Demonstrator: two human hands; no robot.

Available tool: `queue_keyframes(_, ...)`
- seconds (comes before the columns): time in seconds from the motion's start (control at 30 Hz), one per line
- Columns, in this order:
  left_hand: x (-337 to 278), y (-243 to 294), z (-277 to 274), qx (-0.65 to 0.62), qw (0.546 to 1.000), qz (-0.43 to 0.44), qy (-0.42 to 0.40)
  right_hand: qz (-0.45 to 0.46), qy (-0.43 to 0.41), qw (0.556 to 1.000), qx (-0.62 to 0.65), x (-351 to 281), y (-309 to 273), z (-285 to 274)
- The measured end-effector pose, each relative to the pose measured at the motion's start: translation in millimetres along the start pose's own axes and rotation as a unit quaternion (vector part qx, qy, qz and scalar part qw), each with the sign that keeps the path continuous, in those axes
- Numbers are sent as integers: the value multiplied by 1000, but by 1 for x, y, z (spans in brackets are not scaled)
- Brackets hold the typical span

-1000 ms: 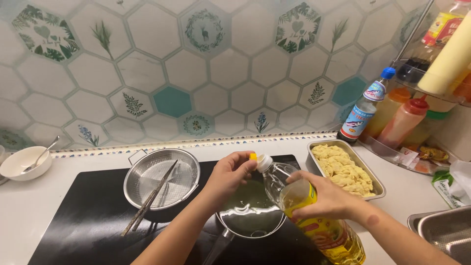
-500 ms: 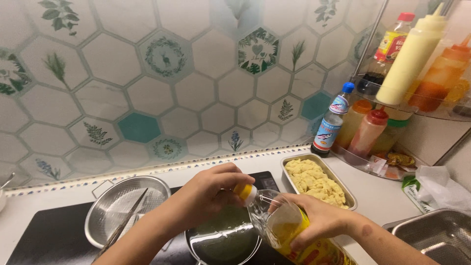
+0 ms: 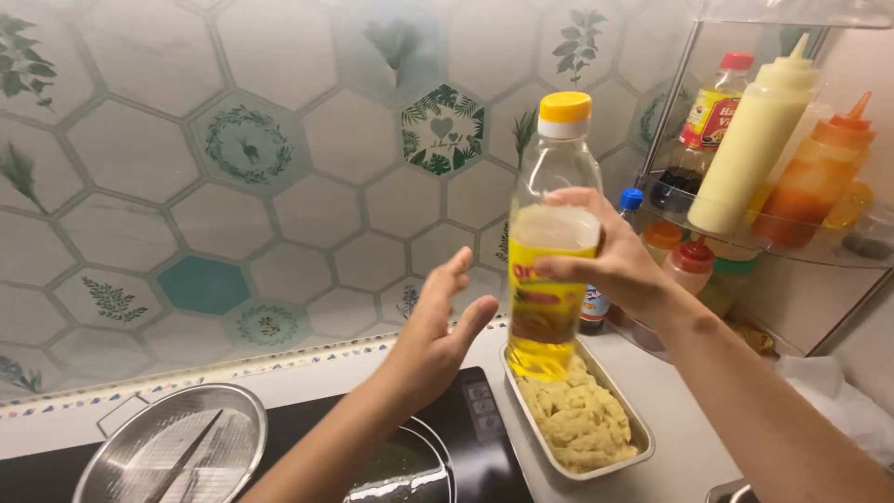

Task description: The person is frying small pieces of dough in a pan of hot oil on an induction stove.

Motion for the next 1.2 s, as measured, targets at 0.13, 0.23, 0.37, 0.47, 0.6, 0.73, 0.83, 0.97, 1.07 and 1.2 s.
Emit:
queue_keyframes(0.13,36,-110,88,-182,978,-88,49,-74,76,993,-48,56,75,-2)
queue_keyframes(0.23,54,-157,122,-246,955,-150,73,-89,165,978,-93,82,143,-12)
queue_keyframes(0.37,56,-214,140,-219,946,-222,86,-17,277,943,-184,87,219,-26)
queue_keyframes(0.47,46,-238,140,-197,944,-252,76,26,310,933,-178,81,262,-29)
queue_keyframes(0.6,24,-250,126,-164,944,-281,52,25,313,944,-104,79,315,-29)
queue_keyframes(0.73,-10,-224,53,-86,962,-255,42,92,272,955,-76,80,318,-38)
queue_keyframes(0.83,-55,-209,-51,44,977,-201,51,118,317,918,-209,52,294,-41)
queue_keyframes(0.97,-133,-206,-215,436,873,-193,99,0,290,935,-204,-9,252,-10)
queue_keyframes(1.07,-182,-204,-298,615,750,-227,87,25,224,970,-89,-47,225,48)
queue_keyframes(1.2,-230,-255,-352,650,661,-375,-4,50,141,988,-37,-84,197,132)
Point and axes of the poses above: each hand's wrist, its own x-axis towards the middle knuckle, its own z-axis out of the palm, y = z × x, the point moved 5 cm from there along x, towards the middle knuckle, and after that the axes turned 12 degrees about y, right-handed, at the moved point
